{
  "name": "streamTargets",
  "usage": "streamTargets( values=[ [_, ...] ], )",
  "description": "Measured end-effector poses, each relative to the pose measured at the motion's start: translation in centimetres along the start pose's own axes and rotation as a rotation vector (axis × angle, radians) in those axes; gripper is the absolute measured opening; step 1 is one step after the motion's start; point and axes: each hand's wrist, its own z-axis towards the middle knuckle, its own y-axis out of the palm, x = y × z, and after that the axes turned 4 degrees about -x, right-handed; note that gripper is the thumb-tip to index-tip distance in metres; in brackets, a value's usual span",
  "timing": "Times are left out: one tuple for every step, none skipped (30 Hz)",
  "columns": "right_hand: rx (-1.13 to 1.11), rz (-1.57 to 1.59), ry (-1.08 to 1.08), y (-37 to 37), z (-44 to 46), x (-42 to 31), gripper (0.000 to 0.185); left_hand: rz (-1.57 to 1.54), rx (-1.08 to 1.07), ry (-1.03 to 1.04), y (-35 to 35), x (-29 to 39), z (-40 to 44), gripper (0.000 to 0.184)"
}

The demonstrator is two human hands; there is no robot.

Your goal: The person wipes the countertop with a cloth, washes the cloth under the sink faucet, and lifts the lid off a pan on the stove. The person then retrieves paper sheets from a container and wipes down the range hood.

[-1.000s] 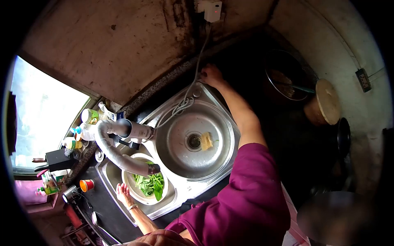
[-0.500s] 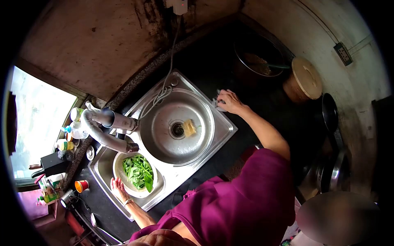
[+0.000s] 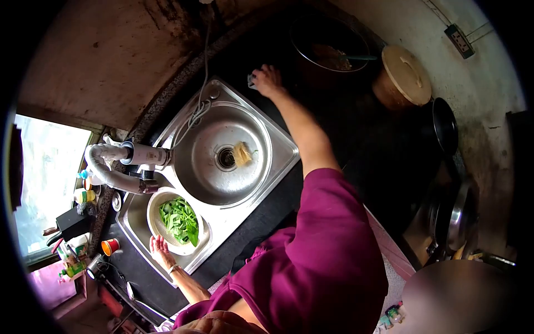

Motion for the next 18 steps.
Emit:
streamTargets(
  values=[
    [-0.055, 0.060, -0.055, -0.4, -0.8, -0.3, 0.021, 0.000, 0.005, -0.010, 0.1, -0.3, -0.2, 0.029],
    [-0.113, 0.121, -0.106, -1.0, -1.9, -0.6, 0.020, 0.002, 0.008, -0.022, 0.1, -0.5, -0.5, 0.029],
    [-0.097, 0.172, -0.185, -1.4, -3.2, -0.4, 0.017, 0.012, 0.015, -0.029, 0.6, -0.4, -1.1, 0.030],
    [-0.105, 0.165, -0.182, -2.1, -4.5, 0.0, 0.017, 0.012, 0.013, -0.040, 1.1, -0.5, -1.4, 0.030],
    [-0.125, 0.193, -0.220, -3.1, -6.1, 0.5, 0.017, -0.005, 0.023, -0.036, 1.2, -0.7, -1.7, 0.029],
    [-0.146, 0.224, -0.254, -4.2, -7.7, 1.0, 0.017, -0.019, 0.034, -0.029, 1.3, -0.7, -2.0, 0.029],
    [-0.162, 0.261, -0.267, -5.5, -9.2, 1.7, 0.018, -0.031, 0.030, -0.027, 1.4, -0.7, -2.1, 0.029],
    [-0.169, 0.257, -0.267, -6.6, -10.7, 2.4, 0.018, -0.030, 0.032, -0.035, 1.3, -0.7, -2.2, 0.029],
    [-0.182, 0.267, -0.275, -7.8, -12.3, 3.1, 0.018, -0.036, 0.034, -0.027, 1.2, -0.8, -2.1, 0.029],
    [-0.196, 0.277, -0.283, -8.9, -13.9, 3.8, 0.019, -0.040, 0.036, -0.020, 1.2, -0.8, -2.2, 0.029],
    [-0.200, 0.270, -0.272, -9.7, -15.6, 4.3, 0.020, -0.041, 0.039, -0.024, 1.3, -0.8, -2.3, 0.029],
    [-0.203, 0.263, -0.262, -10.6, -17.3, 4.7, 0.020, -0.043, 0.039, -0.021, 1.3, -0.8, -2.3, 0.029],
    [-0.220, 0.243, -0.230, -11.5, -18.9, 4.8, 0.020, -0.045, 0.027, -0.022, 1.4, -0.9, -2.5, 0.029],
    [-0.250, 0.233, -0.194, -12.2, -20.1, 5.0, 0.018, -0.044, 0.016, -0.022, 1.5, -0.9, -2.6, 0.029],
    [-0.326, 0.270, -0.163, -13.0, -20.7, 5.3, 0.018, -0.043, 0.004, -0.020, 1.7, -0.9, -2.7, 0.030],
    [-0.401, 0.308, -0.130, -14.0, -21.0, 5.6, 0.017, -0.041, 0.007, -0.023, 2.0, -0.9, -2.8, 0.030],
    [-0.468, 0.389, -0.125, -15.1, -20.8, 6.3, 0.017, -0.040, -0.025, -0.013, 2.3, -0.8, -3.0, 0.030],
    [-0.532, 0.470, -0.118, -15.8, -20.3, 7.1, 0.018, -0.039, -0.060, -0.001, 2.5, -0.7, -3.0, 0.030]
  ],
)
